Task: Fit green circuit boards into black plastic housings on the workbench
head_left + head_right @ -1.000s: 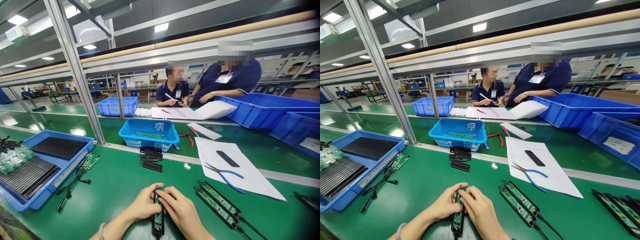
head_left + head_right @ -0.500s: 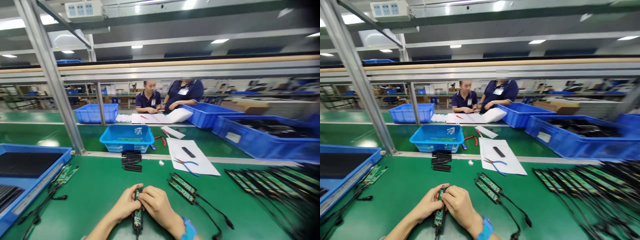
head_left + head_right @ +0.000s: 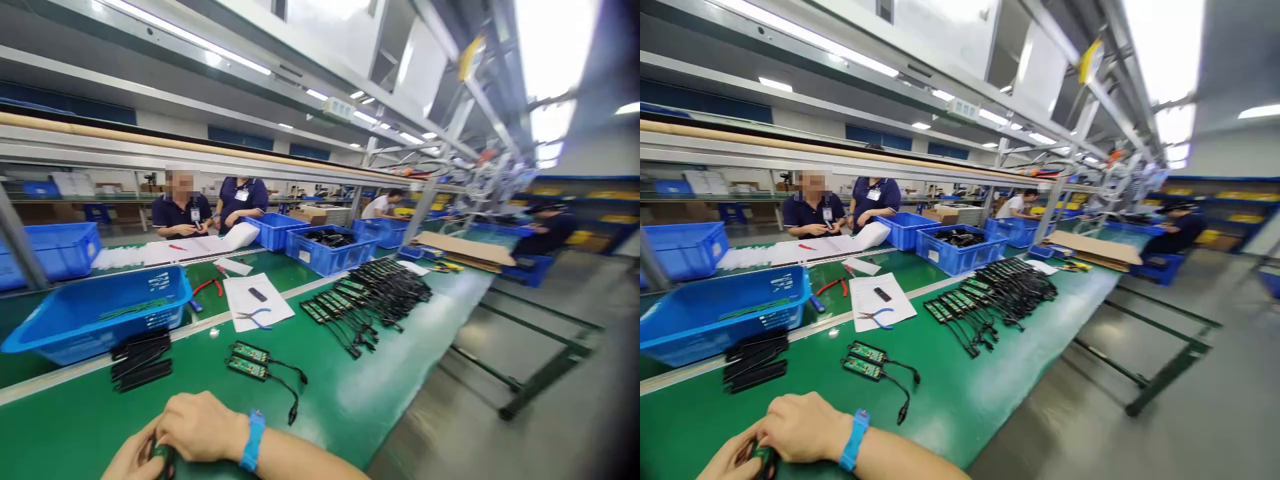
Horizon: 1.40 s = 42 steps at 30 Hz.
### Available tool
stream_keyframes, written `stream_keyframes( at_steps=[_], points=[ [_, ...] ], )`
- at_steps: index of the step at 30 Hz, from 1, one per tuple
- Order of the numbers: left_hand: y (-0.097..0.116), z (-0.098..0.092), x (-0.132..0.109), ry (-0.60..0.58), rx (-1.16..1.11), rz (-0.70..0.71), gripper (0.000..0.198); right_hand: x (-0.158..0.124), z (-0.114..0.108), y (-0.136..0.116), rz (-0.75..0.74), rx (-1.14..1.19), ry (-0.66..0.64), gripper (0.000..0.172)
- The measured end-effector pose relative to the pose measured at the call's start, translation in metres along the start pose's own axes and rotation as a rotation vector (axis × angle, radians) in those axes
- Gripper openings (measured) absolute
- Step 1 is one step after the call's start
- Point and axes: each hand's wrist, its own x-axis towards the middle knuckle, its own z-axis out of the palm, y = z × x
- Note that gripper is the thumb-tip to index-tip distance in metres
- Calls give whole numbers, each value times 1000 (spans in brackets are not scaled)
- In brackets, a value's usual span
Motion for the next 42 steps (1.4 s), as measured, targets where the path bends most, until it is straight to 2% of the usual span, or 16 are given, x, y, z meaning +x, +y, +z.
stream_keyframes(
  at_steps=[3, 5, 7, 10, 13, 15, 18, 22, 24, 26, 29, 34, 37, 42],
  points=[
    [20, 5, -9, 84, -70, -49, 57, -6, -9, -3, 36, 68, -26, 9],
    [26, 6, -12, 167, -184, -117, 64, -10, -17, 8, 139, 104, -25, 2],
    [27, 7, -14, 215, -295, -142, 68, -7, -23, 31, 297, 86, -19, 9],
    [25, 10, -16, 229, -391, -120, 71, 9, -28, 80, 519, 5, -36, 15],
    [22, 13, -16, 231, -449, -107, 72, 32, -26, 119, 631, -42, -97, 20],
    [19, 13, -14, 242, -491, -108, 71, 43, -24, 128, 647, -43, -138, 22],
    [13, 13, -11, 270, -562, -96, 67, 45, -26, 107, 598, -3, -148, 20],
    [2, 17, -9, 305, -699, -56, 60, 17, -25, 30, 386, 161, -137, 17],
    [-3, 20, -10, 278, -736, -43, 61, -2, -19, -2, 314, 217, -155, 40],
    [-8, 20, -11, 224, -673, -24, 65, -21, -14, -14, 342, 205, -153, 53],
    [-9, 15, -14, 194, -386, 43, 70, -51, -17, 1, 435, 145, -143, 56],
    [-1, 7, -19, 315, 56, 120, 62, -92, -35, 43, 574, 45, -133, 49],
    [-2, 5, -22, 370, 196, 166, 53, -103, -38, 55, 634, -9, -96, 56],
    [-7, 1, -22, 350, 268, 175, 48, -108, -47, 55, 669, -80, -80, 59]
  ],
)
